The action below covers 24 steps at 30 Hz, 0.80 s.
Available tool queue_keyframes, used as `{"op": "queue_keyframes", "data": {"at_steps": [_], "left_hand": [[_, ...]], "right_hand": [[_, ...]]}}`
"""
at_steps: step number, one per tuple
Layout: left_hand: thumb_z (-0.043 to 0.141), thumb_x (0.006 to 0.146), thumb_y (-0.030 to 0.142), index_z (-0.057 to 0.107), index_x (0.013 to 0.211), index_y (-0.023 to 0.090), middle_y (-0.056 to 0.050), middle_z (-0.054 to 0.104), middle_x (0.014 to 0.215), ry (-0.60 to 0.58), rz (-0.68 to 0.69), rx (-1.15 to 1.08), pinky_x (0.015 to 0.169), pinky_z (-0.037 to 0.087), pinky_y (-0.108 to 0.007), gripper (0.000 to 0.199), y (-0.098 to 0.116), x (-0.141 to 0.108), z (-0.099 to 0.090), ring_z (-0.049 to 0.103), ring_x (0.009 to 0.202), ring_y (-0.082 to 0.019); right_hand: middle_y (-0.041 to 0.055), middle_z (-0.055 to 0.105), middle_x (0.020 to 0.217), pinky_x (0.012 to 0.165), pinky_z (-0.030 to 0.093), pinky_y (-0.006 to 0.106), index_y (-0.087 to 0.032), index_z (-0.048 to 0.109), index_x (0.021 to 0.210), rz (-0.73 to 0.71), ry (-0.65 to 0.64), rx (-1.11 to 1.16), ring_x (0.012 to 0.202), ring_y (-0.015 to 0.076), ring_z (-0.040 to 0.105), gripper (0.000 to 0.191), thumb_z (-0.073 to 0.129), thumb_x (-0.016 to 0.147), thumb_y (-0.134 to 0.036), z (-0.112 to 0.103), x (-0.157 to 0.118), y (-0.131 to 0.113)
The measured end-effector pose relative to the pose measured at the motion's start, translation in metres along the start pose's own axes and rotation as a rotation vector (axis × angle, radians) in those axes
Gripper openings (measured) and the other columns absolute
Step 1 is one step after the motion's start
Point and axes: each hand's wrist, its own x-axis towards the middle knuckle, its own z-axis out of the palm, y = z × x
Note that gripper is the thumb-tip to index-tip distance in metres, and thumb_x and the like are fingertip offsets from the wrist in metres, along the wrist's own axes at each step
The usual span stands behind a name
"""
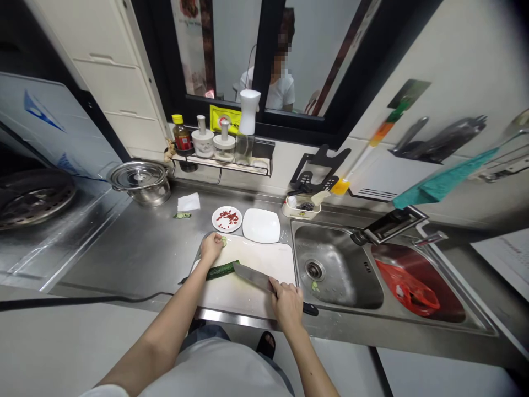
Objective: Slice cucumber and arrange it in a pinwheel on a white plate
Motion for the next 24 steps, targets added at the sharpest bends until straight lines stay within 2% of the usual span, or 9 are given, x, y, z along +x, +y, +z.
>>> {"op": "queue_keyframes", "data": {"at_steps": [9,16,20,24], "left_hand": [[0.058,0.080,0.022,0.067,0.098,0.020,-0.008,0.072,0.092,0.027,0.062,0.152,0.069,0.040,-0.026,0.020,0.009,0.006,0.007,0.064,0.085,-0.021],[0.055,0.084,0.024,0.068,0.089,0.018,-0.010,0.071,0.092,0.031,0.123,0.189,0.071,0.040,-0.027,0.015,0.011,0.005,0.006,0.064,0.084,-0.021],[0.053,0.086,0.026,0.068,0.088,0.019,-0.007,0.070,0.089,0.035,0.136,0.139,0.070,0.040,-0.026,0.017,0.007,-0.002,0.001,0.062,0.080,-0.019],[0.055,0.085,0.026,0.068,0.091,0.020,-0.006,0.070,0.090,0.010,0.176,0.109,0.073,0.042,-0.027,0.016,-0.002,-0.019,-0.003,0.062,0.082,-0.020]], "right_hand": [[0.0061,0.069,0.105,0.085,0.027,0.032,-0.030,0.060,0.127,0.009,-0.002,0.003,0.102,0.0212,0.056,0.039,0.049,0.090,-0.019,0.001,0.003,0.002],[0.0064,0.070,0.104,0.085,0.029,0.030,-0.030,0.061,0.126,0.022,-0.003,0.029,0.101,0.0206,0.057,0.039,0.048,0.091,-0.020,0.002,0.003,0.002],[0.0067,0.071,0.104,0.082,0.033,0.028,-0.028,0.062,0.124,0.059,-0.003,0.069,0.099,0.0194,0.060,0.036,0.043,0.094,-0.023,0.007,0.004,0.004],[0.0060,0.072,0.102,0.073,0.036,0.025,-0.026,0.063,0.120,0.120,-0.027,0.136,0.092,0.0180,0.064,0.036,0.035,0.098,-0.027,0.014,0.006,0.005]]}}
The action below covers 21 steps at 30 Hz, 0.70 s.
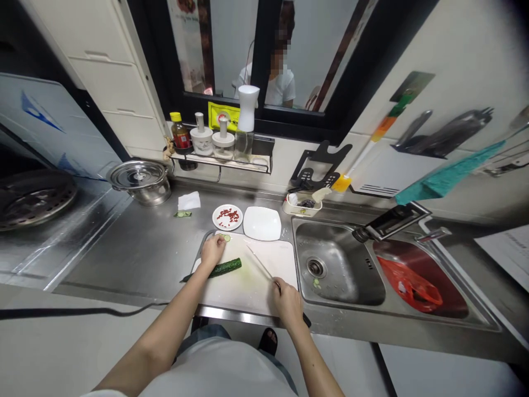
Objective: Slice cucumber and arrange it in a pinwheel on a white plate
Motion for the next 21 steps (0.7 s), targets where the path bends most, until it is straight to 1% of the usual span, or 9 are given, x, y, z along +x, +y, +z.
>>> {"op": "queue_keyframes", "data": {"at_steps": [2,5,8,11,14,17,21], "left_hand": [[0.055,0.084,0.026,0.069,0.092,0.020,-0.005,0.070,0.092,-0.025,0.040,-0.013,0.076,0.043,-0.028,0.016,-0.002,-0.011,-0.001,0.062,0.086,-0.020],[0.055,0.085,0.027,0.069,0.091,0.021,-0.005,0.069,0.091,-0.060,0.128,-0.013,0.080,0.044,-0.030,0.016,-0.001,-0.027,-0.002,0.061,0.089,-0.021],[0.053,0.087,0.031,0.069,0.089,0.021,-0.006,0.069,0.092,-0.108,0.261,-0.006,0.084,0.043,-0.032,0.018,0.001,-0.041,-0.002,0.060,0.092,-0.022],[0.051,0.090,0.034,0.070,0.090,0.022,-0.006,0.068,0.094,-0.147,0.371,-0.007,0.087,0.042,-0.033,0.022,0.004,-0.053,0.000,0.058,0.094,-0.021],[0.050,0.092,0.036,0.071,0.095,0.023,-0.006,0.068,0.095,-0.141,0.404,-0.015,0.088,0.041,-0.033,0.025,0.004,-0.060,0.002,0.057,0.095,-0.021],[0.049,0.093,0.039,0.072,0.100,0.025,-0.005,0.067,0.095,-0.134,0.418,-0.015,0.087,0.042,-0.032,0.028,0.003,-0.061,0.004,0.057,0.095,-0.020],[0.051,0.092,0.040,0.073,0.104,0.028,-0.005,0.067,0.097,-0.172,0.444,0.013,0.087,0.041,-0.032,0.028,0.001,-0.060,0.006,0.057,0.096,-0.019]], "right_hand": [[0.0058,0.072,0.098,0.069,0.036,0.025,-0.025,0.064,0.115,0.019,-0.022,0.004,0.089,0.0183,0.066,0.036,0.033,0.098,-0.029,0.002,0.001,-0.001],[0.0075,0.072,0.095,0.067,0.037,0.025,-0.023,0.064,0.110,0.018,-0.057,-0.027,0.089,0.0193,0.066,0.034,0.033,0.098,-0.031,0.002,0.001,-0.006],[0.0103,0.072,0.097,0.069,0.037,0.026,-0.020,0.062,0.111,-0.003,-0.083,-0.043,0.091,0.0197,0.066,0.034,0.033,0.098,-0.031,0.001,0.003,-0.015],[0.0106,0.072,0.098,0.069,0.038,0.026,-0.019,0.063,0.108,-0.043,-0.094,-0.021,0.092,0.0199,0.066,0.034,0.032,0.099,-0.030,0.001,0.004,-0.025],[0.0089,0.072,0.097,0.068,0.037,0.025,-0.020,0.062,0.105,-0.089,-0.105,0.005,0.091,0.0197,0.066,0.034,0.031,0.099,-0.032,0.002,0.004,-0.035],[0.0082,0.072,0.097,0.068,0.037,0.025,-0.020,0.060,0.108,-0.122,-0.109,0.018,0.090,0.0196,0.066,0.032,0.031,0.099,-0.032,0.002,0.005,-0.046],[0.0096,0.071,0.098,0.070,0.038,0.026,-0.019,0.059,0.110,-0.152,-0.100,0.037,0.092,0.0196,0.066,0.033,0.030,0.099,-0.029,0.002,0.006,-0.055]]}}
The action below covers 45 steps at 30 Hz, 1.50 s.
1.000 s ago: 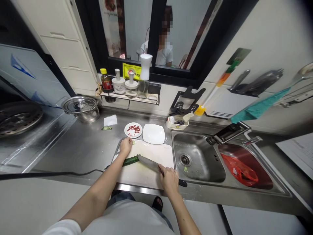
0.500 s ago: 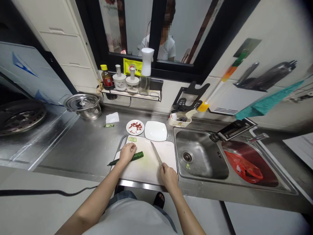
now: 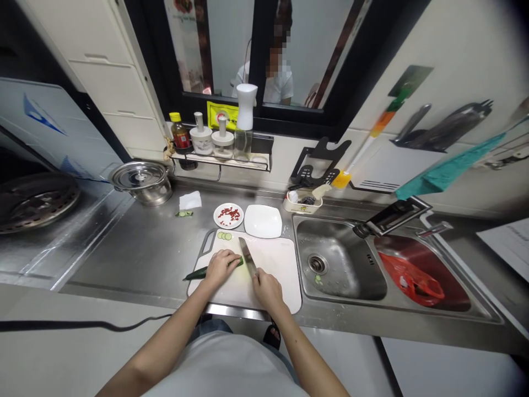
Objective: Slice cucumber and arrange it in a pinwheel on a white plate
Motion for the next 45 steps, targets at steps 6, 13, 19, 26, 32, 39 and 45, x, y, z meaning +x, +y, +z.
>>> {"op": "queue_keyframes", "data": {"at_steps": [6,13,19,26,32,39,45], "left_hand": [[0.050,0.094,0.040,0.073,0.104,0.027,-0.003,0.068,0.096,0.002,0.026,0.040,0.087,0.040,-0.031,0.028,-0.004,0.000,0.006,0.058,0.095,-0.018],[0.050,0.093,0.037,0.072,0.104,0.028,-0.003,0.068,0.096,0.028,0.056,0.076,0.085,0.039,-0.032,0.026,-0.005,-0.001,0.008,0.058,0.092,-0.018],[0.051,0.093,0.035,0.072,0.103,0.028,-0.003,0.067,0.095,0.033,0.079,0.108,0.084,0.039,-0.033,0.024,-0.008,0.000,0.011,0.057,0.091,-0.018],[0.051,0.093,0.035,0.072,0.104,0.028,-0.004,0.067,0.095,0.046,0.088,0.111,0.084,0.038,-0.033,0.024,-0.009,0.000,0.011,0.057,0.091,-0.018],[0.050,0.094,0.036,0.071,0.105,0.028,-0.003,0.067,0.095,0.029,0.080,0.106,0.083,0.038,-0.033,0.025,-0.007,0.000,0.009,0.057,0.091,-0.018],[0.051,0.093,0.036,0.071,0.104,0.028,-0.003,0.067,0.095,0.006,0.072,0.087,0.084,0.039,-0.032,0.025,-0.007,0.002,0.007,0.058,0.093,-0.018],[0.052,0.093,0.035,0.071,0.104,0.028,-0.003,0.068,0.096,-0.009,0.067,0.081,0.085,0.039,-0.032,0.024,-0.006,0.004,0.006,0.058,0.093,-0.018]], "right_hand": [[0.0120,0.071,0.099,0.071,0.040,0.027,-0.016,0.060,0.111,-0.026,0.001,0.010,0.093,0.0215,0.066,0.034,0.030,0.099,-0.026,0.001,0.004,-0.006],[0.0141,0.070,0.100,0.073,0.042,0.028,-0.014,0.060,0.115,-0.019,-0.043,0.001,0.096,0.0233,0.066,0.036,0.029,0.098,-0.024,-0.002,0.002,-0.012],[0.0158,0.070,0.101,0.075,0.043,0.029,-0.012,0.059,0.117,-0.011,-0.091,-0.002,0.098,0.0242,0.066,0.035,0.030,0.097,-0.020,-0.005,-0.001,-0.016],[0.0169,0.070,0.103,0.075,0.043,0.029,-0.011,0.059,0.116,-0.017,-0.131,-0.002,0.099,0.0247,0.065,0.034,0.033,0.096,-0.017,-0.003,-0.004,-0.012],[0.0174,0.069,0.103,0.076,0.043,0.029,-0.010,0.060,0.115,-0.011,-0.156,-0.007,0.100,0.0248,0.065,0.034,0.033,0.095,-0.015,0.000,-0.017,-0.005],[0.0171,0.069,0.105,0.076,0.042,0.029,-0.009,0.060,0.113,-0.008,-0.159,-0.006,0.100,0.0249,0.065,0.033,0.033,0.094,-0.013,-0.003,-0.018,-0.007],[0.0166,0.069,0.106,0.076,0.043,0.029,-0.010,0.060,0.115,0.001,-0.164,-0.010,0.102,0.0245,0.064,0.032,0.035,0.094,-0.014,-0.005,-0.013,-0.012]]}}
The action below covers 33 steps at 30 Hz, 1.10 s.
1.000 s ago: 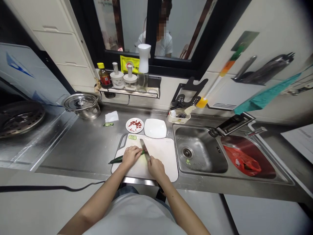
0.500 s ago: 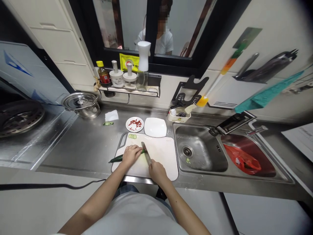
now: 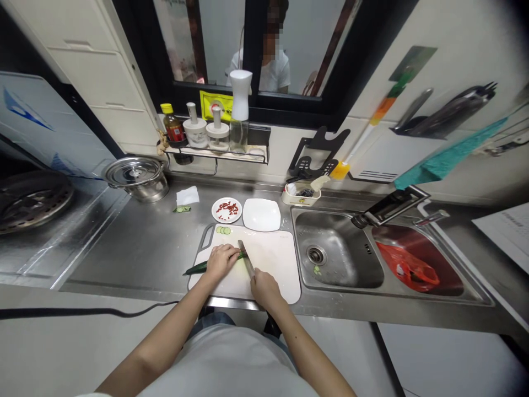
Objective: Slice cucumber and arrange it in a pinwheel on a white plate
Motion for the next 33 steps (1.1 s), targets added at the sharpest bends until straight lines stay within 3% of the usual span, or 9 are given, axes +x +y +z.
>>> {"op": "queue_keyframes", "data": {"at_steps": [18,33], "left_hand": [[0.052,0.092,0.033,0.071,0.102,0.028,-0.003,0.068,0.094,-0.007,0.004,-0.015,0.085,0.040,-0.032,0.022,0.003,0.000,-0.004,0.058,0.093,-0.018],[0.050,0.093,0.035,0.071,0.100,0.026,-0.003,0.069,0.096,-0.012,-0.004,-0.047,0.085,0.042,-0.032,0.024,0.002,0.001,-0.004,0.059,0.093,-0.018]], "right_hand": [[0.0167,0.069,0.108,0.080,0.044,0.028,-0.010,0.061,0.117,-0.026,0.035,0.028,0.103,0.0235,0.064,0.034,0.036,0.093,-0.013,-0.004,0.017,-0.009],[0.0175,0.069,0.103,0.079,0.044,0.029,-0.010,0.061,0.116,-0.026,0.034,0.016,0.100,0.0245,0.065,0.035,0.035,0.094,-0.015,0.004,0.013,0.000]]}}
